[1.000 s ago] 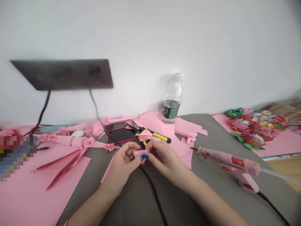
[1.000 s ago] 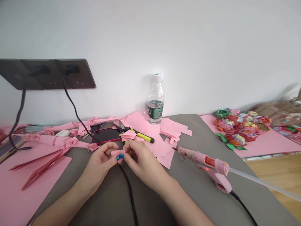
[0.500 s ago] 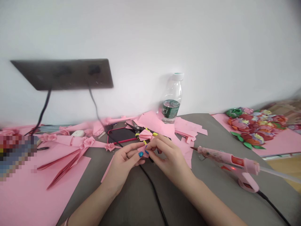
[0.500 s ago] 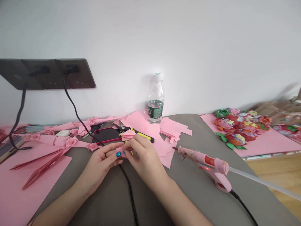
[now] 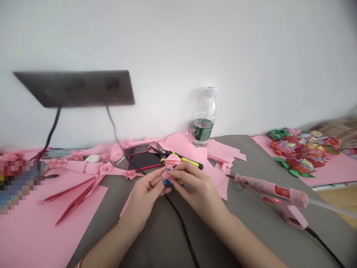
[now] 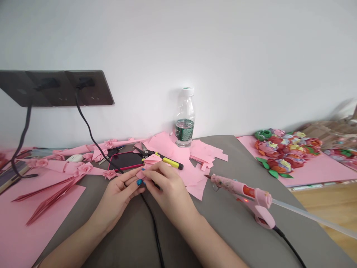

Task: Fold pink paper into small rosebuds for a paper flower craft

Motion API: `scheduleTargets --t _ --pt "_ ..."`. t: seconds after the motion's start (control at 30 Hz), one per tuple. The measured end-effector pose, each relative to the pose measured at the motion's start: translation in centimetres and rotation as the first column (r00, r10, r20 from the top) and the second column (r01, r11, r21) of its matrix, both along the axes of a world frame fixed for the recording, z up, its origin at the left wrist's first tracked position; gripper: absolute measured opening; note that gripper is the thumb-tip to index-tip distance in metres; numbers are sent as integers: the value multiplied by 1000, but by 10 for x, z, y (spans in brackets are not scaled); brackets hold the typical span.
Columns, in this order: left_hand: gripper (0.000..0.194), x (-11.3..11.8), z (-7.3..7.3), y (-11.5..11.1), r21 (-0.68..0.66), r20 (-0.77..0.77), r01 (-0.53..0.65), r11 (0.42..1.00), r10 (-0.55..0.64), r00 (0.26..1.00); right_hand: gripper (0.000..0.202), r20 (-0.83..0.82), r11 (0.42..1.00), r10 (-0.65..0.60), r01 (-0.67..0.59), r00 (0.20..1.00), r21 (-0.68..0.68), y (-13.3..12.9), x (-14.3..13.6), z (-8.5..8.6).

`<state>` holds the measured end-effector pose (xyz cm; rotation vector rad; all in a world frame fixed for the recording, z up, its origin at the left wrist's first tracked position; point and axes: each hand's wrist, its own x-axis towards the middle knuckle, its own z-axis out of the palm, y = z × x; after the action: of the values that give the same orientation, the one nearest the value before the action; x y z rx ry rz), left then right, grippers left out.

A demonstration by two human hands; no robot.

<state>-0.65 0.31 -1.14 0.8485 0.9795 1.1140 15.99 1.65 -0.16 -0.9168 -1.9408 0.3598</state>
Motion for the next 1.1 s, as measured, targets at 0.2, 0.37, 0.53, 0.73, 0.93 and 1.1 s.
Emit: scheduleTargets --t 0.2,0.37,0.53,0.73,0.93,1.1 --pt "40 1 3 0 13 -9 12 1000 -12 1000 18 13 1000 -2 2 1000 3 -2 0 2" --pt "35 3 7 -1 75 -121 60 995 -51 991 16 11 999 -20 21 1000 -29 -2 0 5" --pt "31 3 11 -3 111 -154 111 988 -94 984 19 -9 997 -25 24 1000 -78 -2 0 8" --pt "30 3 8 -3 110 -96 90 990 -79 992 22 43 1000 24 -24 999 -5 0 3 10" --pt "26 3 8 -3 61 8 51 997 -51 999 20 100 995 57 -65 993 80 4 8 12" --pt "27 1 5 -3 30 104 21 999 -24 994 14 92 991 87 -96 992 95 5 11 11"
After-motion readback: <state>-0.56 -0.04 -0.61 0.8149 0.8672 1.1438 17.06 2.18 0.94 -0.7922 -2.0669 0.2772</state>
